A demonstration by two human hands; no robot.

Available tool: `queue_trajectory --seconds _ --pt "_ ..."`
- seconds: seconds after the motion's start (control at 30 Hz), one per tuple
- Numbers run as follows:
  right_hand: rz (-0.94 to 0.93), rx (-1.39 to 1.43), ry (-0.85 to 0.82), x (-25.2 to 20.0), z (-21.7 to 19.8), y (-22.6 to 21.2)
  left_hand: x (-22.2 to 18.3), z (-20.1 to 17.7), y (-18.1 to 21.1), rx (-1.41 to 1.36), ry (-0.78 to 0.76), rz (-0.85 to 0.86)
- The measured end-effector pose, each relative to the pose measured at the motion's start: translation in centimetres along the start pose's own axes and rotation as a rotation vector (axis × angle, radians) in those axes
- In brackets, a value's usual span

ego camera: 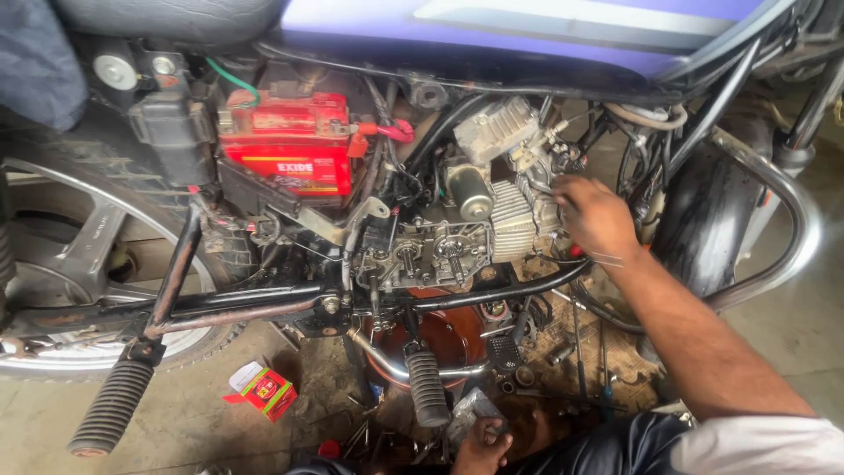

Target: The person sits on the floor beside a motorcycle and works on its exposed engine, using a wrench to loosen and turn fasteners on the engine casing and handling small parts and bolts by hand. Later they use pliers to grip and work on components near the engine.

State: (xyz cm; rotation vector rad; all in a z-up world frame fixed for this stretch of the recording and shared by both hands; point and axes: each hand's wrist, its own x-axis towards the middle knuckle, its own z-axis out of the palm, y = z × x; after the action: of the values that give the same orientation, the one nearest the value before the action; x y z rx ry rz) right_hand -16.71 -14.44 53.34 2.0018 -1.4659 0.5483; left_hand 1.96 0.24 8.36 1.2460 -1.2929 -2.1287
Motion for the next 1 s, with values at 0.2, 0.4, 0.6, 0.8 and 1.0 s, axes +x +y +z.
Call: queue_trajectory --seconds 0.2,0.4,0.6,0.8,1.0 --pt "0.175 0.668 0.364 -2.1 2.4 1.3 0.7 0.6 -0.7 -0.059 -0.01 0.032" --pt "0.56 0.907 0.31 -2.7 4.9 4.1 0.2 0.3 -0.2 -0.058 -0.016 0.012" --pt "0.544 0.395 0.079 0.7 0.8 0.9 0.7 0.5 -0.7 -0.065 -0.012 0.001" --pt "0.353 -0.089 -0.223 2.3 0.4 0.5 -1.9 0.0 1.6 -0.06 -0.035 -0.001" --pt "0.497 -0.116 -0.302 3.2 0.3 0.5 -3.0 0.4 1.7 -0.071 -0.029 0.123"
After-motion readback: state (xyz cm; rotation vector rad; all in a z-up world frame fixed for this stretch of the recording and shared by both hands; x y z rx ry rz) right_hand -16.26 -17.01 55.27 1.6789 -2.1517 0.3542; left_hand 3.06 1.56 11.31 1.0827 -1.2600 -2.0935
